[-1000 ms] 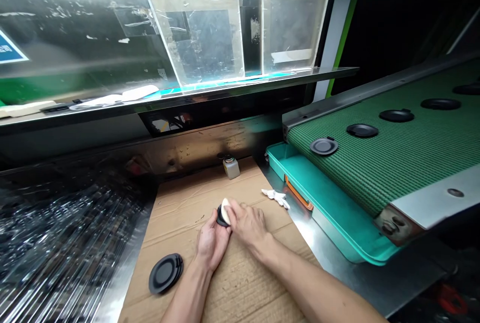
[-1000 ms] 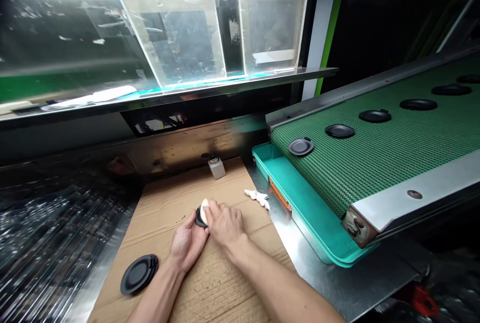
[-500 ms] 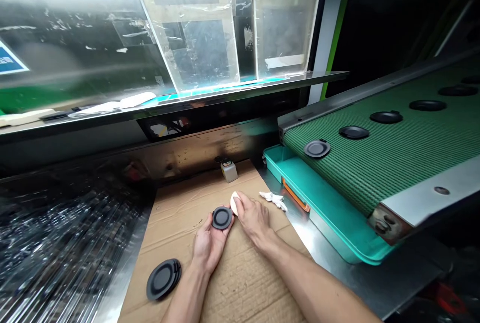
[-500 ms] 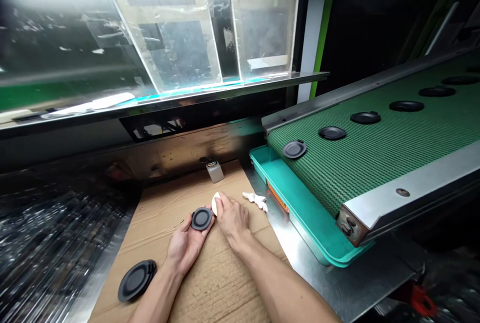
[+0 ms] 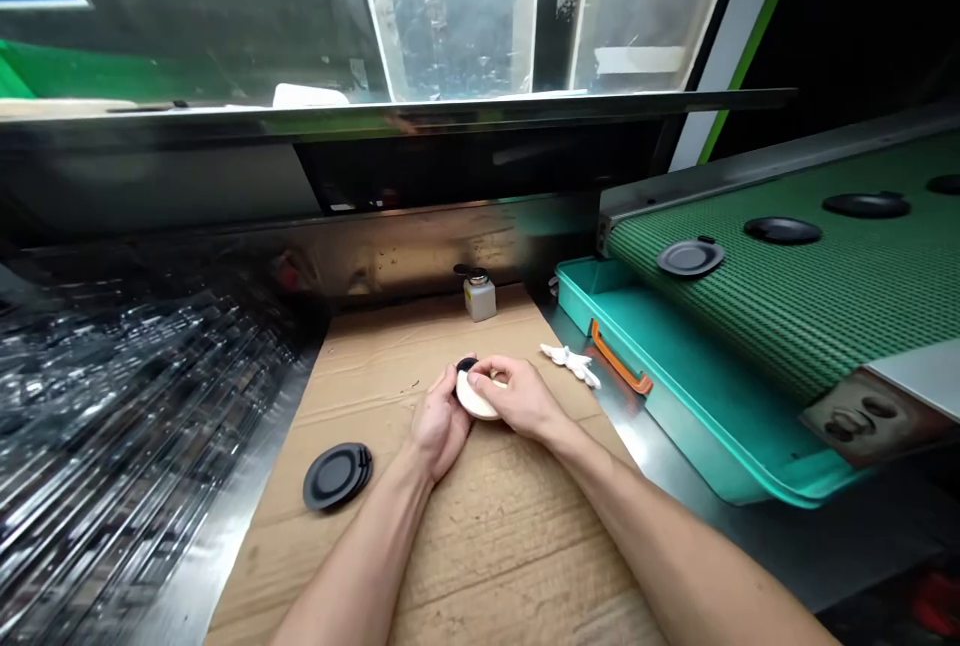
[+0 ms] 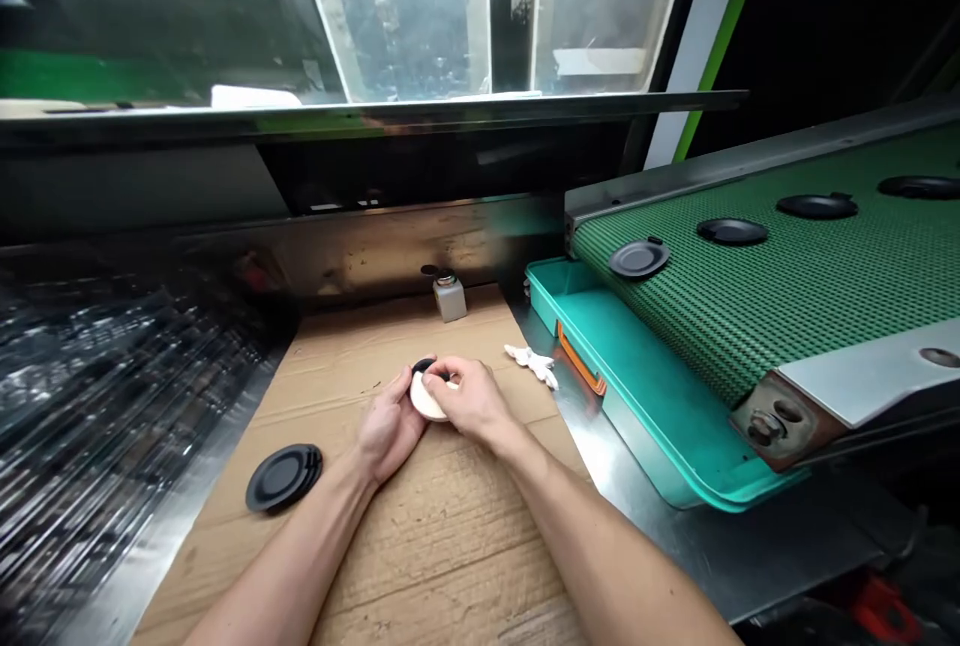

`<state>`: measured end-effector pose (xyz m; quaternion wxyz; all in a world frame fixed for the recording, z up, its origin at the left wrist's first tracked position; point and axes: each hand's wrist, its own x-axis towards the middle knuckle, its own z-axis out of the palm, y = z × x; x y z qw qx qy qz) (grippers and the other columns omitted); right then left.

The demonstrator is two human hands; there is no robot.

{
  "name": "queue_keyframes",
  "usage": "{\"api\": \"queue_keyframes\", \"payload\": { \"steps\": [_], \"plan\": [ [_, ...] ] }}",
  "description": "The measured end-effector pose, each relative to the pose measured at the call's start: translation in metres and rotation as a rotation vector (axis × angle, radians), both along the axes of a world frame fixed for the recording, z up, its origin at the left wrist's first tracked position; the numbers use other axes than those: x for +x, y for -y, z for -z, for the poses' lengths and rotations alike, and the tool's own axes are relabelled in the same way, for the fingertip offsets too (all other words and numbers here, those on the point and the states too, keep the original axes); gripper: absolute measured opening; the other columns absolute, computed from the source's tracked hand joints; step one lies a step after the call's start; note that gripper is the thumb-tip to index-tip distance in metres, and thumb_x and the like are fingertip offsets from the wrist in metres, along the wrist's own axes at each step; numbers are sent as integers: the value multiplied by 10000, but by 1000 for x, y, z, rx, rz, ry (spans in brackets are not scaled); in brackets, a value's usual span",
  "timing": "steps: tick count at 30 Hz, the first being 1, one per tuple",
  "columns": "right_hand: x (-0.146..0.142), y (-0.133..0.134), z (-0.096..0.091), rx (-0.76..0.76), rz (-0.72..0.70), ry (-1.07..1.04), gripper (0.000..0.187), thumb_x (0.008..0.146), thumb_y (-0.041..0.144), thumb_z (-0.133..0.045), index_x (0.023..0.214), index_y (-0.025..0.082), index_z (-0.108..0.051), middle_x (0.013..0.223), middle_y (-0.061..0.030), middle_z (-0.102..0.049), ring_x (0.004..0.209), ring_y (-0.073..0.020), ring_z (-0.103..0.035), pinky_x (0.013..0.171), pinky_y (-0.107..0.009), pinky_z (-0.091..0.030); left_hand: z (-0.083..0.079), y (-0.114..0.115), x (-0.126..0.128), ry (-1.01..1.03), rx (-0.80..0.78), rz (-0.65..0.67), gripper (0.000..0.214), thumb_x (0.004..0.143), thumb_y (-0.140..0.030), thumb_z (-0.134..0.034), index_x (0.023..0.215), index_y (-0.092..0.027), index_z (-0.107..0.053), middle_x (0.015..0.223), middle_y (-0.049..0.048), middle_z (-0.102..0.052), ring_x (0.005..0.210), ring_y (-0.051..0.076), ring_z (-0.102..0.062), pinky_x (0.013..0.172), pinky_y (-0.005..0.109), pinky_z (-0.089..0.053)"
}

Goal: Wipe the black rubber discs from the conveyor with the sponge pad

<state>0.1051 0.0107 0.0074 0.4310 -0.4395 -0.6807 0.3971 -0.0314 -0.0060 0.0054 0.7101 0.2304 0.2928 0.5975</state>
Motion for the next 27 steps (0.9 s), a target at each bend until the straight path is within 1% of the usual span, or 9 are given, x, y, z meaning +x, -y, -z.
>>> {"api": "queue_keyframes", "payload": {
  "steps": [2, 3, 7, 9, 12, 14, 16, 23, 27],
  "plan": [
    [8, 1, -4, -21, -107, 97, 257, 819, 391, -566, 849, 171, -695, 782, -5, -682, 684, -133, -607, 584, -199, -430, 1, 0, 0, 11, -6, 1, 252, 907, -246, -489, 1069, -104, -620, 1099, 147, -659, 1060, 254, -618, 977, 437, -482],
    [13, 2, -8, -7, -110, 179, 245, 811, 395, -580, 826, 182, -702, 770, 0, -685, 678, -137, -608, 589, -204, -429, 1, 0, -1, 18, -7, 5, 247, 909, -245, -483, 1056, -100, -619, 1099, 152, -657, 1056, 255, -618, 971, 443, -484],
    [15, 9, -18, 197, 228, 452, 270, 884, 417, -502, 977, 257, -699, 846, -4, -710, 757, -169, -632, 678, -243, -431, 0, 1, -2, 30, -33, 14, 222, 919, -229, -468, 1022, -89, -605, 1116, 168, -647, 1039, 259, -624, 934, 470, -505],
    [6, 12, -16, 284, 260, 505, 304, 923, 436, -446, 1080, 295, -665, 907, -6, -714, 796, -170, -641, 705, -242, -430, 0, 1, -2, 41, -51, 15, 223, 925, -226, -454, 1000, -79, -604, 1100, 179, -651, 1020, 255, -632, 918, 454, -516],
    [-4, 6, -7, 317, 293, 564, 339, 945, 468, -398, 1165, 340, -623, 953, -11, -714, 818, -182, -651, 712, -252, -428, 1, 0, -3, 75, -68, 24, 235, 929, -237, -448, 1008, -75, -599, 1089, 184, -657, 1009, 252, -641, 899, 426, -527],
    [-1, -2, -1, 299, 434, 543, 371, 960, 470, -356, 1190, 326, -608, 970, -30, -713, 846, -200, -652, 721, -272, -428, 1, 1, -6, 90, -79, 43, 260, 929, -257, -446, 1033, -67, -592, 1121, 201, -646, 1025, 265, -640, 883, 419, -531],
    [6, -11, 4, 273, 502, 481, 387, 957, 479, -352, 1154, 291, -627, 964, -46, -713, 866, -211, -650, 738, -284, -433, 0, 1, -10, 104, -92, 68, 288, 931, -281, -438, 1054, -62, -581, 1162, 224, -626, 1057, 287, -630, 868, 417, -531],
    [20, -19, 15, 211, 477, 333, 424, 908, 523, -408, 1035, 219, -674, 936, -76, -714, 871, -226, -650, 752, -304, -453, -10, 5, -18, 247, -79, 183, 330, 929, -332, -411, 1165, -133, -527, 1200, 223, -602, 1052, 298, -633, 771, 391, -530],
    [19, -19, 17, 215, 468, 333, 384, 901, 503, -428, 1014, 235, -679, 913, -60, -716, 854, -221, -651, 743, -302, -455, -16, 10, -11, 134, 17, 160, 333, 879, -296, -526, 1172, -142, -548, 1164, 184, -621, 972, 267, -650, 716, 333, -514]
  ]
}}
